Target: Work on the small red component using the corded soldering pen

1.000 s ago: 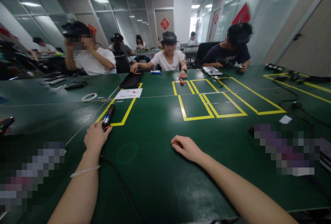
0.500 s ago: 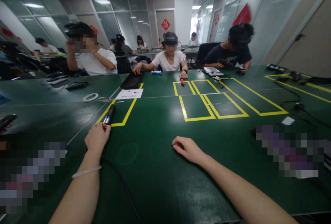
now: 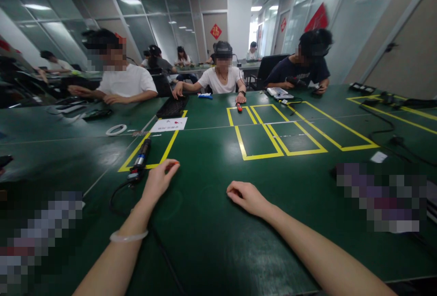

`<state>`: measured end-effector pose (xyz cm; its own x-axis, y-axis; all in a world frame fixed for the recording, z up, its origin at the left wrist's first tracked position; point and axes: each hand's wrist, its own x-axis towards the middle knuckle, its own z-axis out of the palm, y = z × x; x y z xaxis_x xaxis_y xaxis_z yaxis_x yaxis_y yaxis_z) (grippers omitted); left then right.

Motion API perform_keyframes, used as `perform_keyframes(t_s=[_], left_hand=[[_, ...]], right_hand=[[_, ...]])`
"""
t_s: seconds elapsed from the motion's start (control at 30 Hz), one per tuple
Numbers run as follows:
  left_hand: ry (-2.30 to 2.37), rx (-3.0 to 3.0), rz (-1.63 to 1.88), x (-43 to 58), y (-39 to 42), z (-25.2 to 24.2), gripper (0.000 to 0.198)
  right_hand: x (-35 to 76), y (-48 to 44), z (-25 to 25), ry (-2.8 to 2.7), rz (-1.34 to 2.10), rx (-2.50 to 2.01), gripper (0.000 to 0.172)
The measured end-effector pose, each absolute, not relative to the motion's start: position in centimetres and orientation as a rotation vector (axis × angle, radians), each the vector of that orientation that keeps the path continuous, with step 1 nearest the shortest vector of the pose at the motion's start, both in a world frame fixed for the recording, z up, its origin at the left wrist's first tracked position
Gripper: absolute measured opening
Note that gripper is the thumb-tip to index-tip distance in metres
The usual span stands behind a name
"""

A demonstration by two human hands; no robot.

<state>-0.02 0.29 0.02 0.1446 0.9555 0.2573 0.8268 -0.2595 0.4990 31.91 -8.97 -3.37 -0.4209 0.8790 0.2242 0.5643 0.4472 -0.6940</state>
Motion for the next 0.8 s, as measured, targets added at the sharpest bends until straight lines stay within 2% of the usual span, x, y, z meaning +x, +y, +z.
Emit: perform_keyframes(t_s=[0.17, 0.27, 0.33, 0.47, 0.6, 0.8], left_hand=[[1.095, 2.008, 0.558, 7.7, -3.5, 0.2, 0.043], [0.963, 1.885, 0.472, 9.9, -5.4, 0.1, 0.053], [0.898, 1.868, 0.428, 10.4, -6.0, 0.0, 0.056], [0.823, 1.858, 0.371, 10.5, -6.4, -0.2, 0.055], [0.838, 1.904, 0.440, 10.6, -6.5, -0.1, 0.047], [0.924, 2.136, 0.522, 11.2, -7.2, 0.5, 0.019]], right_hand=[[31.9, -9.0, -3.6, -2.087, 0.768, -1.167, 0.004], [31.7, -9.2, -3.8, -2.061, 0.823, -1.110, 0.027], [31.5, -9.4, -3.7, -2.094, 0.832, -1.077, 0.033], [31.4, -9.6, -3.2, -2.168, 0.775, -1.041, 0.011], [31.5, -9.5, -3.1, -2.022, 0.906, -1.083, 0.012], [31.6, -9.2, -3.6, -1.862, 1.079, -1.062, 0.015]])
